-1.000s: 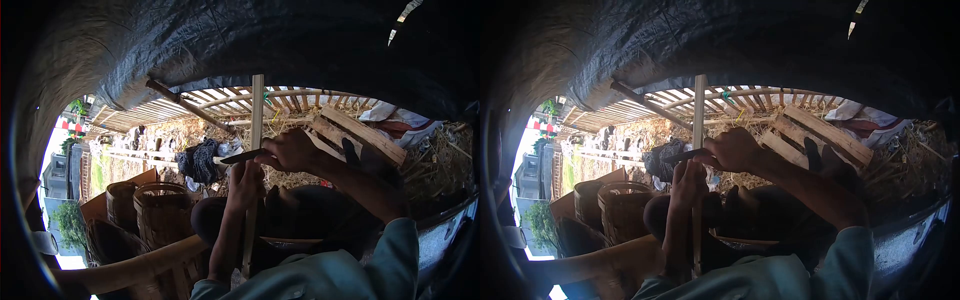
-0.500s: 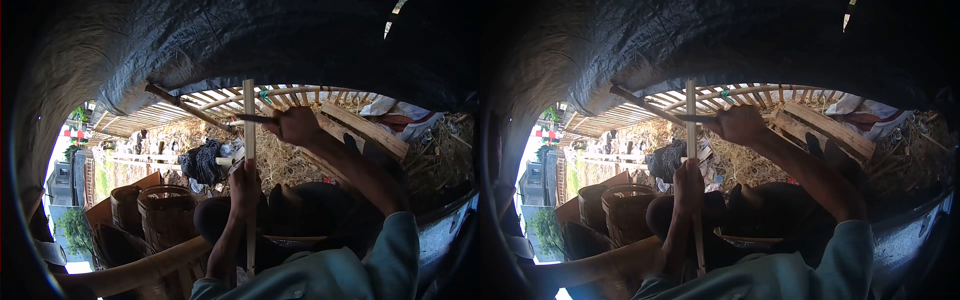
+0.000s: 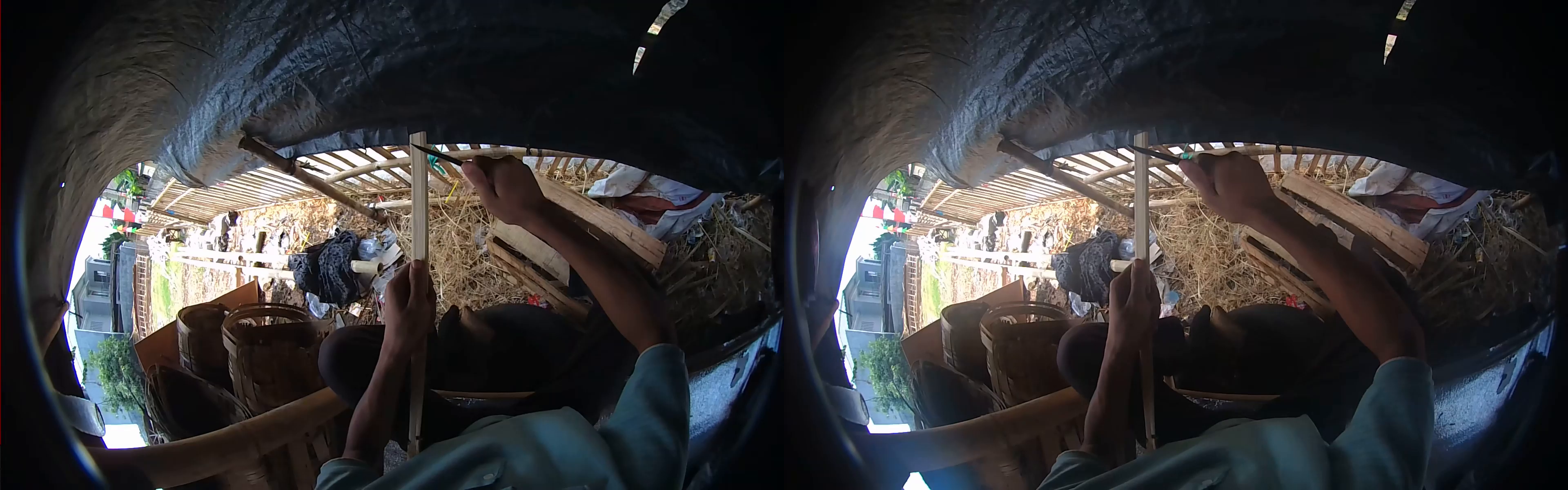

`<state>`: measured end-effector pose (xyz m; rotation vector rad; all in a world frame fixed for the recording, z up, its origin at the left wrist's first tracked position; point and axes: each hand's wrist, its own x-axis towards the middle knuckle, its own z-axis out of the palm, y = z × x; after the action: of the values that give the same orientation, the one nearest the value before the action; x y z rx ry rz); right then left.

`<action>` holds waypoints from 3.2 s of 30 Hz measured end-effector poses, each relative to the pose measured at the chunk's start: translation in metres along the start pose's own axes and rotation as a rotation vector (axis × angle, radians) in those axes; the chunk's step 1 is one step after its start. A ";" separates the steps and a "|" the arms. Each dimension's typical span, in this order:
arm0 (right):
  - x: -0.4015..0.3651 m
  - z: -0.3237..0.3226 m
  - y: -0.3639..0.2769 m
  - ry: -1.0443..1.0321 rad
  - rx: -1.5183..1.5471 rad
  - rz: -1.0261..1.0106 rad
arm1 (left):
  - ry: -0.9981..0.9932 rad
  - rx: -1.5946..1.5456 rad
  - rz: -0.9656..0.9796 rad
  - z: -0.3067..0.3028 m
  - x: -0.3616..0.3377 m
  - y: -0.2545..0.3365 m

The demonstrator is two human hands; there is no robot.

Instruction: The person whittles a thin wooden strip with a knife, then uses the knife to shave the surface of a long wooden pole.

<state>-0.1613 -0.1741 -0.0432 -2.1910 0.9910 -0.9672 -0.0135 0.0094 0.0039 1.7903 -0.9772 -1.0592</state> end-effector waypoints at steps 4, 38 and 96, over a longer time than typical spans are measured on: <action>-0.022 0.003 -0.031 -0.169 0.066 -0.184 | -0.003 0.006 -0.002 0.002 0.002 -0.001; 0.025 -0.020 0.011 0.000 -0.109 0.178 | 0.045 -0.103 0.038 0.007 0.000 -0.006; -0.026 0.034 -0.051 -0.337 0.819 0.394 | -0.274 -0.039 0.010 -0.004 -0.011 -0.031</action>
<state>-0.1260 -0.1174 -0.0377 -1.3460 0.6587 -0.6257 -0.0071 0.0315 -0.0197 1.6348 -1.1188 -1.3324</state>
